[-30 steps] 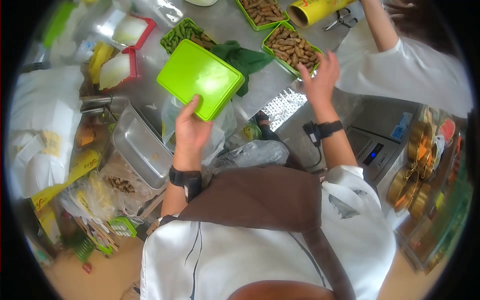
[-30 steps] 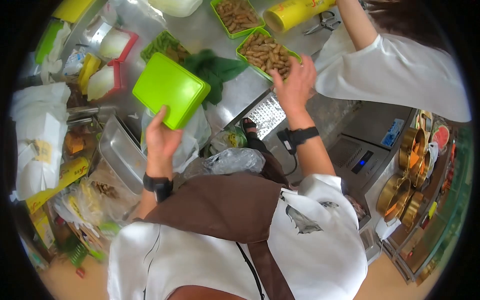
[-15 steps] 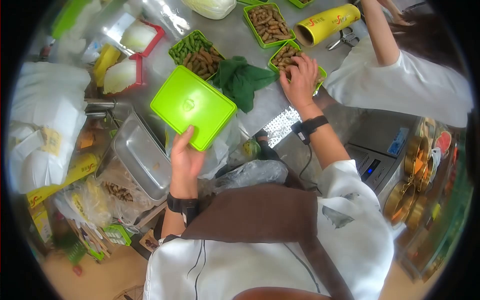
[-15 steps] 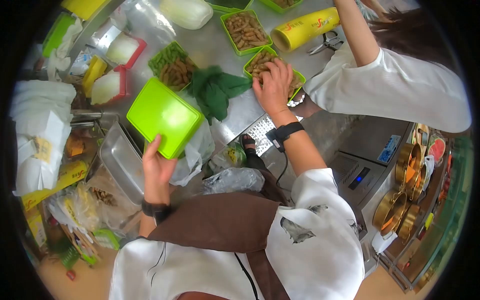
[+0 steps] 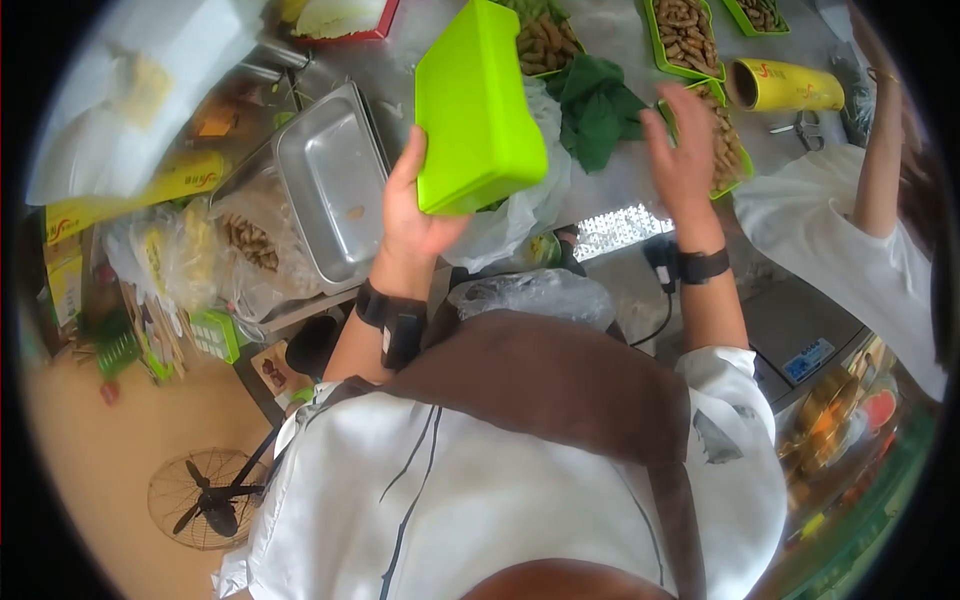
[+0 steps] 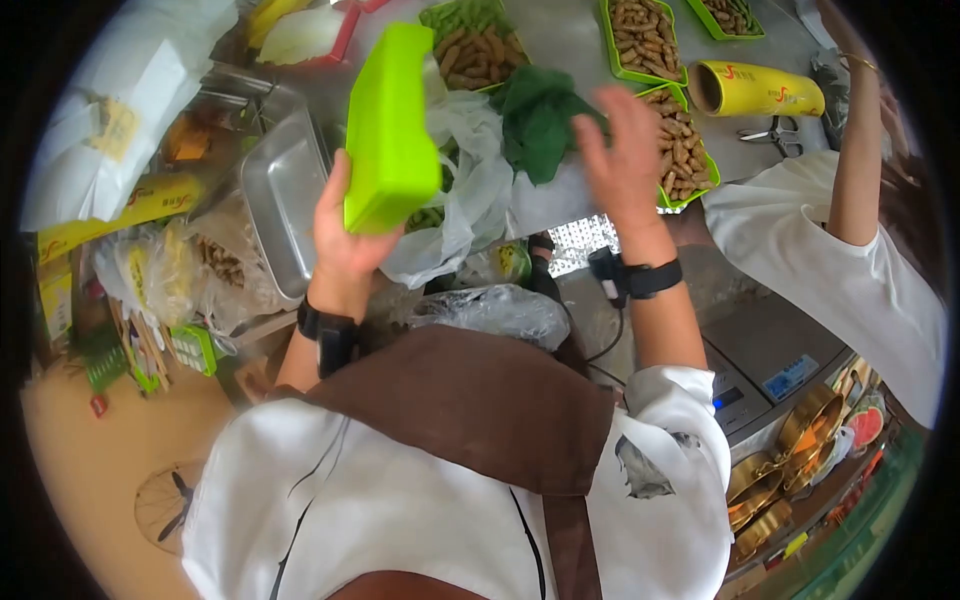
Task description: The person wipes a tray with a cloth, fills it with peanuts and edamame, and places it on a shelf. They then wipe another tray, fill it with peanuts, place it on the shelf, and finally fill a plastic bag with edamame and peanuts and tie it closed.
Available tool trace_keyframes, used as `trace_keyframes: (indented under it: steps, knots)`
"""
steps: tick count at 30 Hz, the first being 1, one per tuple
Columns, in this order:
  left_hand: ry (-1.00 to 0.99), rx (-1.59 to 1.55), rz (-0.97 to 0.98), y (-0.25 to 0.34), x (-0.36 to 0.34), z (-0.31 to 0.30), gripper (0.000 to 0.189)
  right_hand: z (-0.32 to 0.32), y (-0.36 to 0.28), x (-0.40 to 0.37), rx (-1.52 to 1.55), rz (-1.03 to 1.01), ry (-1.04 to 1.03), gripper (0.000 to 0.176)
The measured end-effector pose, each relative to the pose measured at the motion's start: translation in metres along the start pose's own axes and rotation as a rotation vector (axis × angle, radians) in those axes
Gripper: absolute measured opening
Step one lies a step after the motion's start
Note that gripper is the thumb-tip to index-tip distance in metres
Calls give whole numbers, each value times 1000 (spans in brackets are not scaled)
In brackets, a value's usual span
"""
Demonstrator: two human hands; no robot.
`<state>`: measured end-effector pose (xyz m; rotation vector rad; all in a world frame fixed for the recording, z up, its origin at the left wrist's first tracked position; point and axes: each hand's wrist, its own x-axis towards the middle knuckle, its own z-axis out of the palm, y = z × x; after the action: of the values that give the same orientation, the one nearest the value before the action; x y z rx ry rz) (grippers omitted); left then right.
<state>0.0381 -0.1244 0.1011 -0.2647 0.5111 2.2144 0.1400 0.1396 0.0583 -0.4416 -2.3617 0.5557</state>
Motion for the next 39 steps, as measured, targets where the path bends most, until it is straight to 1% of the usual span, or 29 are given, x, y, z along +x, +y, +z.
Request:
trace_keyframes:
  steps: [2,3,5,6,8,10,12,14,15,17,18,20,21,23,24,25,26,27,28,30,32,33,34,35,37,38,39]
  knots:
    - [124,-135,-13,5,-3,4,44,8,-34,-9,346,-2,-327,46]
    - [121,-132,-1,7,-2,-2,44,13,-36,-9,355,-11,-325,46]
    - [-279,-370,-277,13,1,-24,51,36,-39,-7,-98,-117,-202,56]
    - [-289,-357,-251,15,3,-31,51,49,-31,-8,-79,-139,-193,56]
    - [-281,-465,-363,13,5,-38,54,69,1,-12,-233,130,-332,63]
    - [-293,-463,-333,13,6,-37,53,72,15,-5,-100,174,-403,59]
    - [-341,-557,-369,10,6,-42,54,78,37,-7,46,170,-275,47]
    - [-366,-569,-361,9,6,-37,55,68,47,-3,157,423,-261,33]
    - [-393,-536,-373,9,5,-32,54,58,40,3,161,408,-260,33]
    - [-422,-506,-389,8,5,-29,53,28,27,10,716,717,-43,27]
    - [-398,-520,-410,7,6,-31,53,16,19,13,711,715,-38,27]
    - [-380,-531,-449,4,12,-33,53,-2,-3,19,818,631,64,27]
    - [-357,-491,-489,2,15,-35,53,-7,-17,22,901,611,62,28]
    - [-350,-440,-586,-3,21,-36,54,-11,-49,21,702,480,-38,34]
    - [-283,-324,-587,-8,21,-34,52,-20,-78,27,641,396,-169,36]
    - [-229,-204,-597,-13,23,-35,50,-4,-82,23,622,241,-163,37]
    - [-116,-77,-585,-21,23,-51,43,7,-93,27,583,46,-162,38]
    - [-249,72,-583,-27,19,-40,36,24,-101,24,629,-23,-153,41]
    - [-265,73,-637,-31,15,-39,36,35,-117,21,682,50,-116,43]
    - [-37,403,-481,-32,13,-34,27,35,-126,14,634,-6,-94,50]
    - [-136,897,-230,-26,2,-22,30,25,-131,7,756,-35,-203,49]
    - [-306,1140,98,-31,-1,-23,37,21,-135,2,797,-85,-269,45]
    - [-347,1187,186,-28,-1,-23,38,19,-137,4,835,-145,-338,42]
    - [-360,1154,185,-24,-1,-21,38,18,-138,10,829,-153,-329,42]
    - [-314,934,28,-18,-5,-24,39,13,-141,15,814,-275,-612,34]
    - [-268,769,-79,-15,-7,-27,39,9,-143,17,805,-278,-604,34]
    - [-243,647,-145,-14,-9,-32,40,5,-146,21,728,-368,-722,29]
